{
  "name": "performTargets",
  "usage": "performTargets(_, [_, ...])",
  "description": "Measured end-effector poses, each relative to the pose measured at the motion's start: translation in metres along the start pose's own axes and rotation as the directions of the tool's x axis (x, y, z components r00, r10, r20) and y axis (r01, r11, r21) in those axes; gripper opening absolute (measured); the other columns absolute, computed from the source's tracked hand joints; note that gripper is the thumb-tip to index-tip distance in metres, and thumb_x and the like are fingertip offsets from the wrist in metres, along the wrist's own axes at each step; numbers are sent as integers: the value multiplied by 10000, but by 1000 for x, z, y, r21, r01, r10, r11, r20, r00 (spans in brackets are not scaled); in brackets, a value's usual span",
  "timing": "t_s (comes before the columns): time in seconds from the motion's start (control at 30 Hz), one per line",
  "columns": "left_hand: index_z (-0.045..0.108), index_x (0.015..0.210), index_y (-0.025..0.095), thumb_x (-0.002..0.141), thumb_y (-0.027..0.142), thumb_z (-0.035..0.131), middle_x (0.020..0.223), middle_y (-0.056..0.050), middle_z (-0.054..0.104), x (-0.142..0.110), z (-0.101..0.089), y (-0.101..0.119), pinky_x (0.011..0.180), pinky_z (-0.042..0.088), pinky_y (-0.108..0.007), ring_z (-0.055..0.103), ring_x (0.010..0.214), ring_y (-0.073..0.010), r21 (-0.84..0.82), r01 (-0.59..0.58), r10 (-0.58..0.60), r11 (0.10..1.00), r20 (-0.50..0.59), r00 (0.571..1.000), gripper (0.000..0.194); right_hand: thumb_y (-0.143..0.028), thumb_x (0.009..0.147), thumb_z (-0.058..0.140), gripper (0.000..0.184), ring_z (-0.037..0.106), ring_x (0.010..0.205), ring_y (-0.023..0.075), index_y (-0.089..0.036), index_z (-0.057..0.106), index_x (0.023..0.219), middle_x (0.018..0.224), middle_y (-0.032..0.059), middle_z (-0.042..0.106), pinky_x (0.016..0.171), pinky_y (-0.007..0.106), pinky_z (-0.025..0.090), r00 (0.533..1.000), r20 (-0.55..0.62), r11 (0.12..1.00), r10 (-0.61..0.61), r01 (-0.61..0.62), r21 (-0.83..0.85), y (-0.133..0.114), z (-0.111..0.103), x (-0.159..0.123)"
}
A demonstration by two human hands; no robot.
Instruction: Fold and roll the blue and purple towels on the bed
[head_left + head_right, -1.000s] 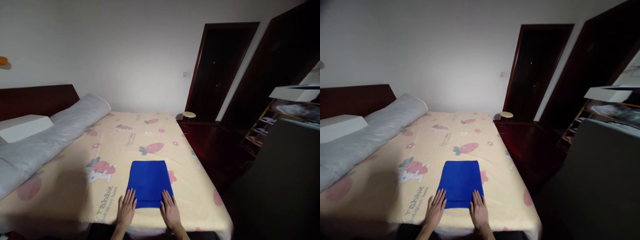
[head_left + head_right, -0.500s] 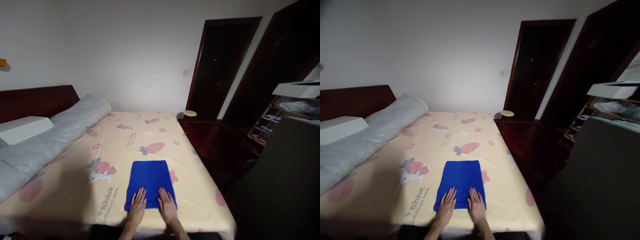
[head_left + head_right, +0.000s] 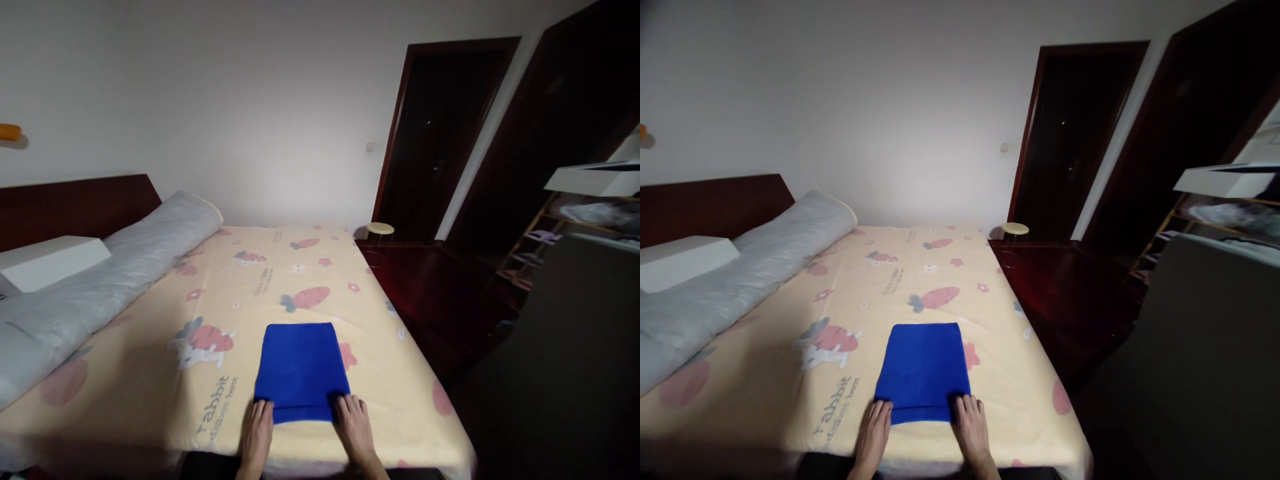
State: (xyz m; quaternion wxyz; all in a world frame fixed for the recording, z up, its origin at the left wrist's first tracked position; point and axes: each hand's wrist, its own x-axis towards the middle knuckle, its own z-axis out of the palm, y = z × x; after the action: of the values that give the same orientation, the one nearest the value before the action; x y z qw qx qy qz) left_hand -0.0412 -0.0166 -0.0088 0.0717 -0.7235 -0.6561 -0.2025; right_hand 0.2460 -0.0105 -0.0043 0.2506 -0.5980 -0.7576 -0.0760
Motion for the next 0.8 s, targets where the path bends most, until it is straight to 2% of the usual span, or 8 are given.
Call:
performTargets(0.1, [684,1076,259,887,197,427,1090,-45,684,-10,-4,-12,940,491,-325,609,1061,-204,-79,-20,20,997,-1,1000,326,-165,939,397,246,531,766,207,-233,620,862,808,35,599,735,344,375,1000,15,998,-1,0,63,5,-13,-5])
performTargets(0.23, [669,1143,301,784,128,470,1163,-32,675,-14,-14,-17,984,457,-408,576,1138,-239,-89,-5,10,996,54,998,445,-233,919,446,212,554,891,224,-246,622,1036,984,59,632,807,365,390,999,45,990,-26,20,139,14,-24,-16])
performTargets(0.37, [698,1076,321,791,81,436,1142,-15,697,-8,-21,-15,972,427,-419,578,1131,-228,-79,31,-26,996,73,997,456,-216,819,496,344,549,1001,260,-262,611,1141,1125,77,628,847,393,391,998,58,993,4,-11,115,17,-27,-20])
performTargets(0.43, [699,1053,316,810,90,432,1128,-9,707,-3,-23,-14,974,408,-417,586,1115,-218,-93,25,-18,995,75,997,426,-173,793,486,355,550,997,254,-263,627,1105,1121,71,636,846,387,386,998,65,994,24,-30,103,15,-29,-15])
performTargets(0.57, [662,1068,280,804,98,431,1075,-13,721,10,-29,-12,988,372,-413,608,1069,-199,-127,67,-54,990,99,994,395,-149,778,479,244,552,941,233,-243,647,928,1016,52,655,845,374,367,992,118,991,47,-61,122,10,-33,4])
performTargets(0.7, [655,911,276,798,117,413,946,4,718,30,-40,-6,956,355,-390,617,998,-186,-122,133,-109,984,190,976,311,-140,750,468,194,562,890,230,-229,632,802,909,45,664,823,359,361,983,162,990,86,-103,100,11,-31,24])
performTargets(0.8, [663,882,280,811,152,414,938,8,724,47,-43,-2,970,328,-409,607,1020,-197,-33,216,-198,976,274,941,288,-151,738,476,193,571,861,238,-224,637,816,854,45,668,804,357,364,979,176,990,101,-116,78,16,-24,35])
